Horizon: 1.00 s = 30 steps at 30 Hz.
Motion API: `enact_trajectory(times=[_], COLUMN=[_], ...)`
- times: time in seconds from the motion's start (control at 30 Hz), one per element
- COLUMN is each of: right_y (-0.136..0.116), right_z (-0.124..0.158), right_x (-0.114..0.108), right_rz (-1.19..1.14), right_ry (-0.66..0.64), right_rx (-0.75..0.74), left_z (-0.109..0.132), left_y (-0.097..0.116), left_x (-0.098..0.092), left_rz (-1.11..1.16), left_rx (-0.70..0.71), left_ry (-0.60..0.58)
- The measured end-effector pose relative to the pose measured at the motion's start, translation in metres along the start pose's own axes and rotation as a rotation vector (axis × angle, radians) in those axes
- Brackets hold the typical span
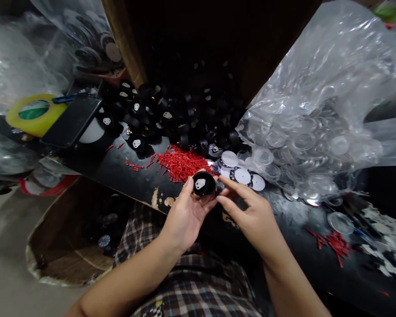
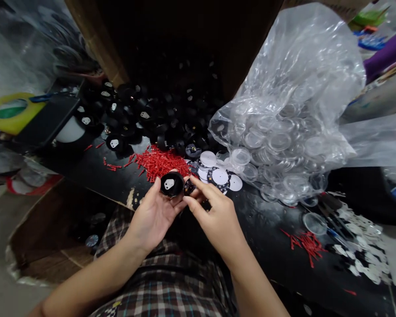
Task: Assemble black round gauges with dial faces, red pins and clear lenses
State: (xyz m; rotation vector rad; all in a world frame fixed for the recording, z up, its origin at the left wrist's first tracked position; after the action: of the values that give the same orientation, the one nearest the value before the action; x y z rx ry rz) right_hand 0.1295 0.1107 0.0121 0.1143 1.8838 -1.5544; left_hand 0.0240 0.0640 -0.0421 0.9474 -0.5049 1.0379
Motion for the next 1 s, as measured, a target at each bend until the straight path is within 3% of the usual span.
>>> enact_trajectory(times=[0.1, 0.23, 0.37, 0.53, 0.67, 0.83, 1.0], right_y=[0.007, -0.001, -0.008, 0.003, 0.016, 0.022, 0.025], right_z=[-0.003, -0.007, -0.009, -0.011, -0.011, -0.004, 0.013], right_x=[-0.002, -0.016, -0.014, -0.001, 0.005, 0.006, 0.018], right_rz=[-0.028, -0.018, -0.074, -0.115, -0.179, -0.155, -0.22], right_ry=[0.011, 0.118, 0.165, 0.069, -0.029, -0.007, -0.124], right_rx=[0.089, 0.015, 0.045, 0.177, 0.275, 0.26, 0.245], left_z=[0.001, 0.003, 0.006, 0.008, 0.006, 0.006, 0.009], left_y=[0.0, 0.003, -0.001, -0.004, -0.004, -0.005, 0.0], left_x=[-0.001, -0.009, -0.003, -0.001, -0.008, -0.009, -0.021], left_rz=[0.0, -0.093, -0.18, -0.311, -0.411, -0.485, -0.628], left_rx=[-0.024, 0.03, 0.084, 0.103, 0.102, 0.12, 0.135], left_ry=[-0.022, 0.014, -0.049, -0.14, -0.147, -0.17, -0.149])
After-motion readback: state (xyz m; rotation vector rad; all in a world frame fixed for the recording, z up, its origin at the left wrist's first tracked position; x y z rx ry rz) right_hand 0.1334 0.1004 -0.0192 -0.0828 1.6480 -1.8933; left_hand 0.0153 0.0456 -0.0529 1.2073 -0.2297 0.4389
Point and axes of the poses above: each hand's wrist, its own z-axis away from the middle knuckle, its own x-axis out of the palm, y = z × x, the point moved 8 cm from there along -z, towards the middle knuckle
